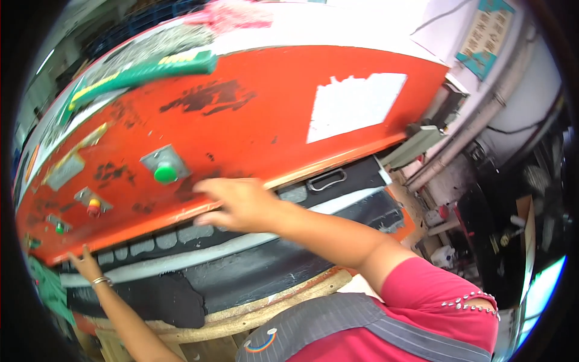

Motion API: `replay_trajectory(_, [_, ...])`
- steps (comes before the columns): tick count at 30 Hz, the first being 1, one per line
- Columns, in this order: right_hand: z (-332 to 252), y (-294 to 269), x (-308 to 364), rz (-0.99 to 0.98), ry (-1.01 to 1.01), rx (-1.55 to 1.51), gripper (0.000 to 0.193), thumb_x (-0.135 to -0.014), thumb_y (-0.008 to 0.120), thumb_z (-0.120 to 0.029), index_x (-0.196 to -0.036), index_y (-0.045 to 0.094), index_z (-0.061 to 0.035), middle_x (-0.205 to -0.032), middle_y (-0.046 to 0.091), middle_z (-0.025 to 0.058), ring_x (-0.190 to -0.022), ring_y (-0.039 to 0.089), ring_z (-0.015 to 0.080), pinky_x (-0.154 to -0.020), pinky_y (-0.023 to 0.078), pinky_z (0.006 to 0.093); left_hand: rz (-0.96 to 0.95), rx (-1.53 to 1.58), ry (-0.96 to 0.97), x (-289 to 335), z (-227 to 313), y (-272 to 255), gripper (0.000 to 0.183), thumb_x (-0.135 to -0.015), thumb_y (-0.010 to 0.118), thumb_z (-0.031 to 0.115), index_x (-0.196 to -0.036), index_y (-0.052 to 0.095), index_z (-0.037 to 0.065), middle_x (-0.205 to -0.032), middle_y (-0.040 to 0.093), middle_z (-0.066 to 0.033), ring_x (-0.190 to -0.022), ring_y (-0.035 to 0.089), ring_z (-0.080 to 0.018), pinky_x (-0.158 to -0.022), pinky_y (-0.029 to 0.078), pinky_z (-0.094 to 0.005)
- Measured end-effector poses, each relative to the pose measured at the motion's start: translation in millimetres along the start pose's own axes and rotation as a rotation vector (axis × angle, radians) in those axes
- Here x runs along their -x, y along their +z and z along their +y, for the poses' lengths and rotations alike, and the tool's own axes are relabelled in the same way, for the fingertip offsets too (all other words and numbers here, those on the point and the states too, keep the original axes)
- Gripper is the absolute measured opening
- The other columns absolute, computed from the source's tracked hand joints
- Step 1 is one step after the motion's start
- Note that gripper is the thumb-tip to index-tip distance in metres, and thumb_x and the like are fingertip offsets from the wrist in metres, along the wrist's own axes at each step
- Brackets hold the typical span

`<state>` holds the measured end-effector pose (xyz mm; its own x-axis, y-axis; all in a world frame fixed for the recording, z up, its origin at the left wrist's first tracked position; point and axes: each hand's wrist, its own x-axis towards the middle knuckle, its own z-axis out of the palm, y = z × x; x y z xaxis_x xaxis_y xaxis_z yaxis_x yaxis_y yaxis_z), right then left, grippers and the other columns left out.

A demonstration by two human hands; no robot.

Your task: Using a hydraulic cutting press and metal dies to cut shoe components from material, then bagging and labeling the parts.

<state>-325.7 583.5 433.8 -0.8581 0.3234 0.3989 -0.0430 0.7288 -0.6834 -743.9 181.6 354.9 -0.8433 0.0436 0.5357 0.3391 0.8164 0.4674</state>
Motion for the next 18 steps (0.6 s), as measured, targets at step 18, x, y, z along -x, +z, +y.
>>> replay_trajectory(18, [4, 3, 144, -0.722, 0.326, -0.044, 0.045, -0.074, 0.072, -0.039, -0.095, 0.059, -0.0017, -0.096, 0.061, 0.0166, -0.096, 0.059, 0.0356, -0.081, 0.047, 0.0473, -1.009, 0.480, 0.200, 280, 224, -71, 0.015, -0.080, 0.064, 0.008, -0.091, 0.069, 0.002, -0.085, 0.068, -0.0116, -0.079, 0.065, -0.0215, -0.074, 0.051, -0.0325])
